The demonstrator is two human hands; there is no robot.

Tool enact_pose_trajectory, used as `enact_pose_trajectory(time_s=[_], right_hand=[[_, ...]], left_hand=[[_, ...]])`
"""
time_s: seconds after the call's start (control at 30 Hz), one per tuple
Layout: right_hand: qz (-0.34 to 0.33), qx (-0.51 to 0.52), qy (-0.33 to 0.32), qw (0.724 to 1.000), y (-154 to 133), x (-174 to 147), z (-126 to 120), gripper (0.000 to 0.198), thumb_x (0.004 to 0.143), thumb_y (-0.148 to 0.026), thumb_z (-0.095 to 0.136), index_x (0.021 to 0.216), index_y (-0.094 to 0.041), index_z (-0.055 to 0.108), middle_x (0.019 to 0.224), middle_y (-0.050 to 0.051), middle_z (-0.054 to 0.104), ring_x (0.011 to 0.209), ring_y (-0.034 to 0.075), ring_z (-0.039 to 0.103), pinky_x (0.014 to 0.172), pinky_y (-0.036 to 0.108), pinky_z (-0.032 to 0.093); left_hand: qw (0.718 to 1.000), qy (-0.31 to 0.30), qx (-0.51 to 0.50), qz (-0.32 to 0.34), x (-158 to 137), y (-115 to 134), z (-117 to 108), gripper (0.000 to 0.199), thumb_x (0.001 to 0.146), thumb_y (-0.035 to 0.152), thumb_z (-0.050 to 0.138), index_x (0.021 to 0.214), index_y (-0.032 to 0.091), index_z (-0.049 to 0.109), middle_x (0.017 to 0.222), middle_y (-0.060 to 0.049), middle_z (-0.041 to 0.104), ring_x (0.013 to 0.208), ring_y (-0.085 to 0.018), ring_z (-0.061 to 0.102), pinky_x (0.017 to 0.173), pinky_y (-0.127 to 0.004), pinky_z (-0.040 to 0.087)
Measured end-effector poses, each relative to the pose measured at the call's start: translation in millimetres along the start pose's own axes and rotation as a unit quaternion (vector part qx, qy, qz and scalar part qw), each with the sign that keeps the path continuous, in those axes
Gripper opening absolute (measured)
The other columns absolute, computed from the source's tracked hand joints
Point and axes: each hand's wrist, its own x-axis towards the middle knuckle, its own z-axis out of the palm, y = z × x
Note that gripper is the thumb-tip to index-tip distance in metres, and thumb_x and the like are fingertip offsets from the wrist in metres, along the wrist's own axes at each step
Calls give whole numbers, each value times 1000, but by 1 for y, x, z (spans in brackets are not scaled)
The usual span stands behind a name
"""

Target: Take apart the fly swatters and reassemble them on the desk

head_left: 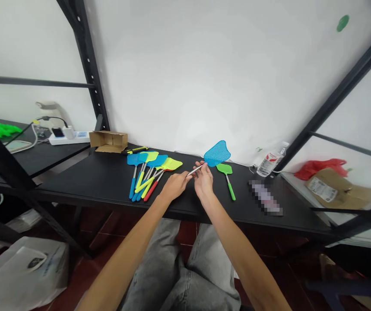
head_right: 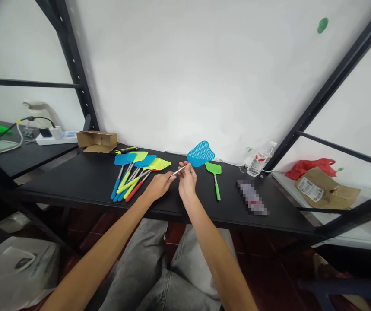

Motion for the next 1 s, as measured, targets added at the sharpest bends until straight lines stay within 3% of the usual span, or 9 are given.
enact_pose_trajectory(time_s=[0.23,0.33,0.43,0.5,0.6,0.7,0.77,0.9,1.0], right_hand=[[-7,-111,-116,987,13,-18,-1,32,78,-50,71,94,-22,70,98,5,75,80,18,66,66,28,53],[-5,-135,-88,987,9,-3,-11,31,77,-50,70,88,-21,71,90,4,74,73,16,64,58,24,51],[14,-193,-6,981,-16,33,-35,29,76,-49,70,86,-21,70,73,1,70,56,12,58,49,23,46],[-11,-333,15,943,-41,59,-57,21,78,-42,68,80,-21,71,68,2,69,55,14,58,51,25,46],[-56,-552,39,831,-74,85,-92,16,73,-30,73,61,-23,68,63,5,68,81,24,68,72,31,50],[-52,-658,89,746,-87,91,-121,16,69,-22,74,56,-22,66,69,11,69,98,33,68,87,43,48],[-40,-685,89,722,-85,89,-134,14,66,-20,75,55,-21,67,68,12,68,98,36,67,89,49,46],[-50,-684,87,723,-77,81,-145,8,63,-22,77,59,-21,70,66,12,66,95,35,68,91,50,46],[-14,-758,59,650,-79,75,-141,18,73,-34,73,79,-19,76,83,16,71,102,35,67,91,47,47]], left_hand=[[999,28,-24,-1,2,-5,3,37,104,36,31,118,18,60,97,-11,73,90,-24,70,76,-29,46],[1000,22,-14,15,2,-3,5,37,103,39,34,121,20,60,106,-9,72,96,-23,68,81,-30,48],[1000,21,4,14,0,0,7,37,102,41,37,123,22,61,114,-7,70,102,-22,66,85,-29,48],[1000,17,15,11,0,2,8,36,101,41,39,121,23,62,113,-7,70,103,-21,64,87,-29,48],[999,8,30,13,0,2,9,34,101,39,39,116,23,65,109,-6,70,103,-21,63,86,-29,48],[999,3,35,12,0,1,9,31,101,35,40,114,23,66,108,-5,70,102,-21,62,84,-29,48],[999,0,38,11,0,1,10,30,100,34,41,113,23,66,107,-5,70,101,-21,62,83,-29,48],[999,2,41,16,-1,1,11,29,99,31,41,110,23,67,103,-4,70,98,-21,62,80,-29,48],[999,3,43,17,0,0,12,28,99,30,41,109,24,67,104,-4,70,98,-20,62,79,-29,48]])
